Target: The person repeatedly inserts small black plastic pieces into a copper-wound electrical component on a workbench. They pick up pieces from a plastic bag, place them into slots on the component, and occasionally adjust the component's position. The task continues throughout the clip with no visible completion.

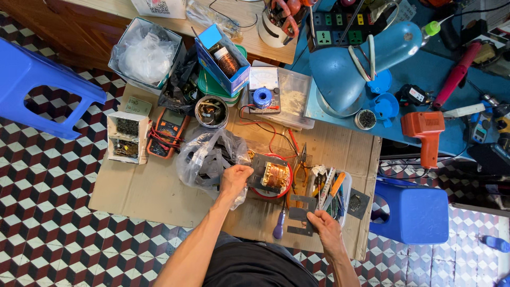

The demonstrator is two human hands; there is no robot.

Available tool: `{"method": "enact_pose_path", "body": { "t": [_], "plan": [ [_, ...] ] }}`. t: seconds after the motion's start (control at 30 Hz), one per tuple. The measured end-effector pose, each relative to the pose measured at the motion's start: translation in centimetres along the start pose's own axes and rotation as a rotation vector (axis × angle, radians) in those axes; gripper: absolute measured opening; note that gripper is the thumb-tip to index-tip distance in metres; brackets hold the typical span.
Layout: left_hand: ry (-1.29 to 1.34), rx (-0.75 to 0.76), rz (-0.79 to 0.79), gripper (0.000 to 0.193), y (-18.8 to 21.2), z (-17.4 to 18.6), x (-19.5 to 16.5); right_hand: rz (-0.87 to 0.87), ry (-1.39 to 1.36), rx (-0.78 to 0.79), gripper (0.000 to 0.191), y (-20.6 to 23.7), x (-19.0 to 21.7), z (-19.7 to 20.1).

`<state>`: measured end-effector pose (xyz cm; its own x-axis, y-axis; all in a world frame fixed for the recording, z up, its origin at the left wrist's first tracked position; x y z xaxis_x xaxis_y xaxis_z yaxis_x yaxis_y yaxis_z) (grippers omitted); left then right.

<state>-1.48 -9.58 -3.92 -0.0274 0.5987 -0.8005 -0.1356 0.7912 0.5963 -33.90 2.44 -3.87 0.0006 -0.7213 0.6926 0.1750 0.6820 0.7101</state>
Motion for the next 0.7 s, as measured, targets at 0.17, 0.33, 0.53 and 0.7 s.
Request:
{"method": "enact_pose_path", "body": {
  "t": [0.17, 0.33, 0.53, 0.7],
  "plan": [
    [0.076, 0.059, -0.005, 0.024, 0.9, 3.2, -0.9, 0.049, 0.054, 0.134, 0.026, 2.5, 1.5, -2.4],
    [0.272, 0.049, 0.096, 0.024, 3.6, 7.7, -1.3, -0.035, -0.031, 0.283, 0.026, 5.1, 4.0, -8.4],
    [0.493, -0.149, 0.13, 0.029, 3.5, 11.5, -0.6, -0.042, 0.048, 0.423, 0.026, 5.9, 7.7, -15.3],
    [0.052, -0.403, -0.092, 0.037, 4.0, 14.1, -1.0, 0.102, 0.044, 0.508, 0.026, 4.4, 9.8, -20.2]
  ]
}}
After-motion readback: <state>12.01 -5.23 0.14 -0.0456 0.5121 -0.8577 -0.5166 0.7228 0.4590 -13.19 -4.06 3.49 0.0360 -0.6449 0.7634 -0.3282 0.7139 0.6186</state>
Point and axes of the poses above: each hand's wrist, its own y-axis away from the middle knuckle, its own z-axis out of the back of the hand, x = y × z, the point moved 7 cm from there along -y, towards the middle knuckle, and after that the axes turned 4 degrees about -y, right-handed, at the moved point
